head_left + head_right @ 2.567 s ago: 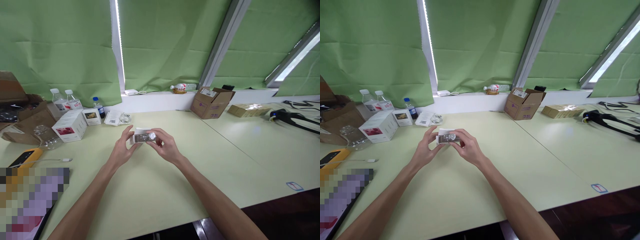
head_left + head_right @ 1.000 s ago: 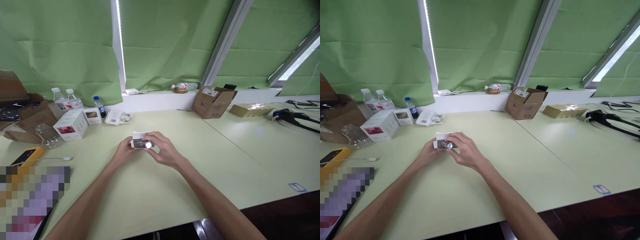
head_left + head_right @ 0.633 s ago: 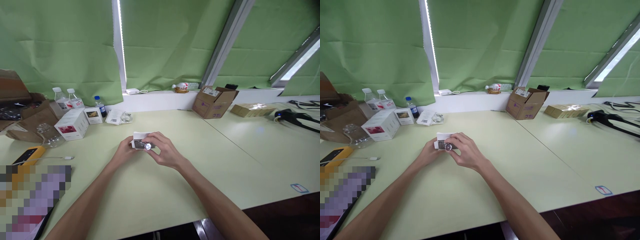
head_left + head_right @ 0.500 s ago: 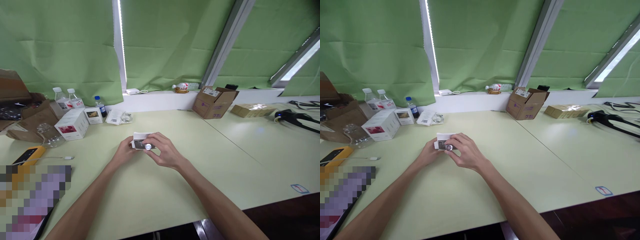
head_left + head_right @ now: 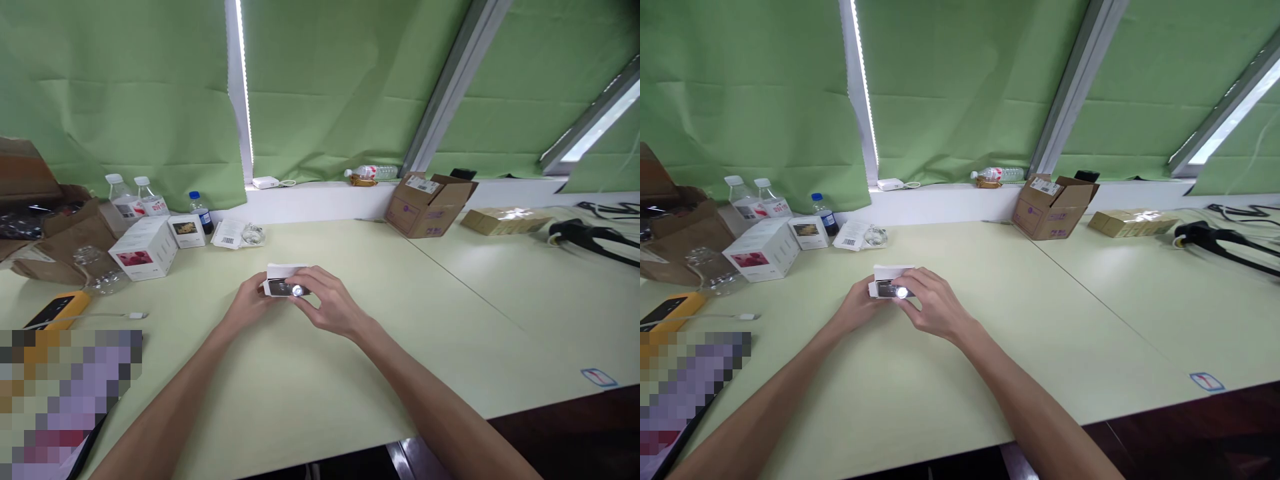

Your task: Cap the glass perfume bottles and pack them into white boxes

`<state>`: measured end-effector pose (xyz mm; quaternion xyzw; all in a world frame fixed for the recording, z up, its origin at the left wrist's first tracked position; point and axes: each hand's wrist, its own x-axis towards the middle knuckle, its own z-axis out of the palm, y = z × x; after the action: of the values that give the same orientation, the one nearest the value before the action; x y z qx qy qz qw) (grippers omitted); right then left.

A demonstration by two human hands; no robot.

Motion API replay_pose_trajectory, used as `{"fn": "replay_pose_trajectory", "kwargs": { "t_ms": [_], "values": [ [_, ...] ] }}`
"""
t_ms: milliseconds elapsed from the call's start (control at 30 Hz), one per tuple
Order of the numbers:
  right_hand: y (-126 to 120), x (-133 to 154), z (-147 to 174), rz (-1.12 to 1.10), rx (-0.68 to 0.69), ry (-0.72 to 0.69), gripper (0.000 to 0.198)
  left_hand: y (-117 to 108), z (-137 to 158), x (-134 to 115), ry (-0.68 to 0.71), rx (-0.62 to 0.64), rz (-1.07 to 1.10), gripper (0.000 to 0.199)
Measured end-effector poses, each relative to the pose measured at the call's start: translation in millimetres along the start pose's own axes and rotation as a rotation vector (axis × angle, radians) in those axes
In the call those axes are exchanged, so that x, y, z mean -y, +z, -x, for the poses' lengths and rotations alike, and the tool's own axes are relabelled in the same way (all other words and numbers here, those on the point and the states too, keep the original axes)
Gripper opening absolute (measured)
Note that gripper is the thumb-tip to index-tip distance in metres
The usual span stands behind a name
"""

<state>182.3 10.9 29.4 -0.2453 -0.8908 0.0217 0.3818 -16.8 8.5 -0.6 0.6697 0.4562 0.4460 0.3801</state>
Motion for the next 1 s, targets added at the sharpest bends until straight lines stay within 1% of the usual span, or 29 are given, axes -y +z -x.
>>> {"fn": "replay_pose_trajectory", "kwargs": {
  "t_ms": [200, 367, 533, 767, 1000],
  "values": [
    [0.5, -0.9, 0.9, 0.019, -0.011, -0.005, 0.024, 0.3, 0.2, -3.8, 0.008, -0.010, -0.009, 0.038],
    [0.7, -0.5, 2.1, 0.056, 0.028, -0.031, 0.024, 0.6, 1.2, -5.2, 0.019, -0.019, -0.001, 0.040],
    [2.1, -1.1, 3.4, 0.029, 0.039, 0.003, 0.024, 0.5, 1.5, -6.5, 0.018, -0.004, -0.011, 0.041],
    [2.9, -0.2, 4.9, 0.042, 0.040, 0.008, 0.032, -0.5, 0.4, -3.7, 0.045, -0.007, -0.007, 0.039],
    [3.9, 1.9, 4.4, 0.088, 0.036, -0.008, 0.027, -0.1, 0.7, -3.4, 0.033, 0.006, 0.014, 0.046]
  ]
}}
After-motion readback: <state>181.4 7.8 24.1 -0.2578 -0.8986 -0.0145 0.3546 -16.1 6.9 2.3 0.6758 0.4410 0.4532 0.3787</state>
